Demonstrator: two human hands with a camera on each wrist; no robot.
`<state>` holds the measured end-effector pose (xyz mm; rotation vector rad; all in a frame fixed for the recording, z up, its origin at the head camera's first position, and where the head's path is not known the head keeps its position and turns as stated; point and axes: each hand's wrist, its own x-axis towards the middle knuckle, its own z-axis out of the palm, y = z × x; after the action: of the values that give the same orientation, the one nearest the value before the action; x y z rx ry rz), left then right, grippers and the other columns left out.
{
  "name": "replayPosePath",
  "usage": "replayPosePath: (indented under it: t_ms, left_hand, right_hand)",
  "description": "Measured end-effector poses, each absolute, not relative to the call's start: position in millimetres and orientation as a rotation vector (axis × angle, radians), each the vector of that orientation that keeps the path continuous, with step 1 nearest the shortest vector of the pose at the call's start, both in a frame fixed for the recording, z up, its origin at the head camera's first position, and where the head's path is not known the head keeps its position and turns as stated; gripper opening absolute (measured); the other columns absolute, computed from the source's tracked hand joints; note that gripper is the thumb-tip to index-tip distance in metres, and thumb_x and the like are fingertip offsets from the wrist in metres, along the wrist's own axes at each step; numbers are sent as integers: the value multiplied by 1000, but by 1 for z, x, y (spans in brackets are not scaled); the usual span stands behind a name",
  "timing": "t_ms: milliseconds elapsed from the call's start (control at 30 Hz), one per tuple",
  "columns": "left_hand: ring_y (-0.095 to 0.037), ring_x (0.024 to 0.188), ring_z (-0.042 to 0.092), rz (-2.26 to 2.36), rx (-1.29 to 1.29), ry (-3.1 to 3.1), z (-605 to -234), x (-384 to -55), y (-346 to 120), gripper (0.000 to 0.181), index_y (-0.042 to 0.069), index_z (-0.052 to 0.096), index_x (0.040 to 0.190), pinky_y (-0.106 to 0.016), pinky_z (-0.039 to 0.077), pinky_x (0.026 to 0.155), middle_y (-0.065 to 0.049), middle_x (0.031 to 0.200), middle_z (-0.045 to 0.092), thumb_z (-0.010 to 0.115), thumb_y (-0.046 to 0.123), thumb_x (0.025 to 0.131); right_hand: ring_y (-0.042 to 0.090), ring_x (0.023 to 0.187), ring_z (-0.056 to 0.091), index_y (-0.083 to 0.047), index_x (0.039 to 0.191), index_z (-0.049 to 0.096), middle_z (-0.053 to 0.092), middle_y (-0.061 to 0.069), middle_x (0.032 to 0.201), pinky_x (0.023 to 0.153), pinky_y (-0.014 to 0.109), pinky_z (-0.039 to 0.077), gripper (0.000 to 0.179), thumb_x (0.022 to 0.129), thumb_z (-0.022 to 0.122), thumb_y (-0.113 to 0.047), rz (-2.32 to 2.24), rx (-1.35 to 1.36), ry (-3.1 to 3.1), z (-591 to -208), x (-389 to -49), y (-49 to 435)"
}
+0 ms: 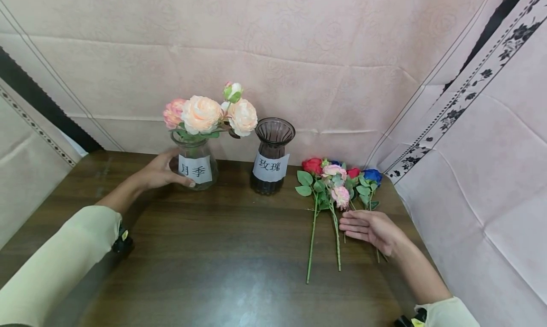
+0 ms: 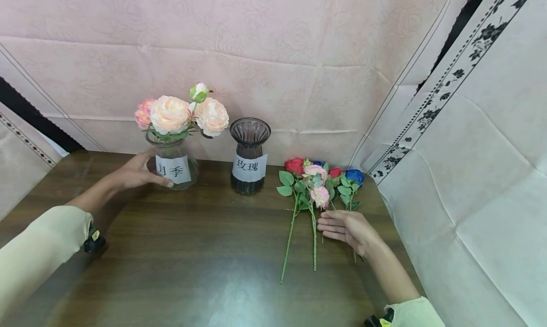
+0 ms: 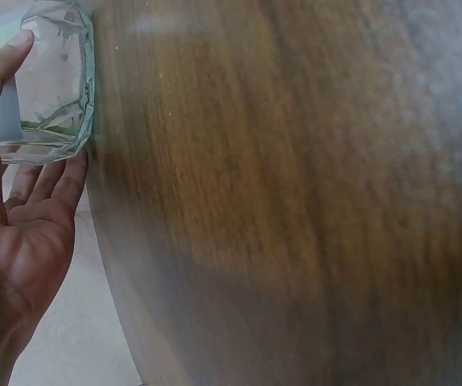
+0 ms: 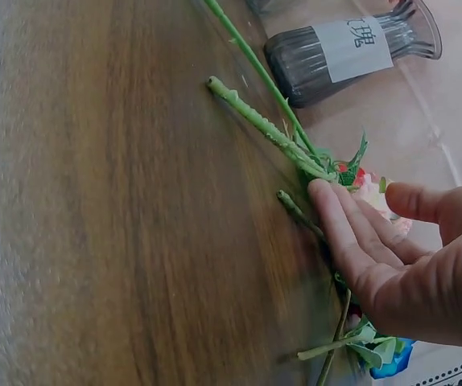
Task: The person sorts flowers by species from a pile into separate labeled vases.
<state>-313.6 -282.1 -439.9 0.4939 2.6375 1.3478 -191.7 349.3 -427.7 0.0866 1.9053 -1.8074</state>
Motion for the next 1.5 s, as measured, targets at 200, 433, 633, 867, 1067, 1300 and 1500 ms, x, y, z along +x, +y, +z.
replayPosePath:
  t_ms: [200, 433, 633, 867, 1067, 1300, 1500]
  left_hand:
    - [-33, 133, 67, 1355, 499, 2637, -440, -314, -282, 93, 7, 49, 163, -23, 52, 104, -17, 148, 68, 100, 18, 86]
    - [-26, 128, 68, 1362, 516, 2630, -440, -313, -281, 90, 7, 52, 161, -20, 54, 102, -17, 146, 69, 100, 17, 86]
    - [-26, 126, 69, 1371, 522, 2624, -439, -313, -281, 90, 7, 52, 161, -22, 55, 101, -17, 145, 70, 101, 15, 86]
    - [-23, 124, 70, 1383, 537, 2621, -439, -313, -281, 91, 8, 52, 162, -22, 55, 102, -18, 144, 70, 100, 13, 85]
    - [-23, 124, 70, 1380, 539, 2623, -440, -314, -281, 90, 8, 53, 161, -22, 55, 102, -18, 144, 71, 100, 14, 85]
    - [-24, 126, 68, 1377, 537, 2623, -442, -316, -282, 90, 9, 52, 161, -21, 55, 102, -16, 145, 70, 100, 15, 86]
    - [-25, 126, 68, 1378, 529, 2623, -442, -315, -283, 89, 8, 52, 161, -21, 54, 102, -17, 145, 70, 100, 14, 86]
  right_hand:
    - [13, 122, 78, 17, 166, 37, 71, 26, 151, 107, 34, 65, 59, 123, 45, -23, -1764, 96, 1943, -426, -192, 344]
    - [18, 121, 78, 18, 164, 40, 66, 34, 153, 107, 38, 66, 56, 121, 50, -17, -1743, 89, 1958, -427, -194, 333]
    - [15, 114, 78, 19, 157, 47, 79, 9, 130, 103, 35, 67, 52, 114, 63, -7, -1773, 94, 1940, -429, -195, 325]
    - [12, 106, 80, 13, 152, 54, 83, -3, 118, 96, 31, 68, 45, 113, 65, -4, -1804, 112, 1873, -431, -200, 316]
    - [15, 102, 82, 16, 159, 47, 79, 1, 115, 98, 35, 68, 50, 114, 61, -3, -1793, 99, 1829, -432, -203, 311]
    - [16, 101, 82, 15, 158, 51, 77, 2, 111, 98, 36, 69, 48, 115, 60, -2, -1784, 132, 1815, -430, -204, 305]
    - [20, 106, 84, 15, 154, 55, 83, 7, 117, 101, 42, 69, 43, 114, 60, 0, -1829, 143, 1793, -430, -203, 296]
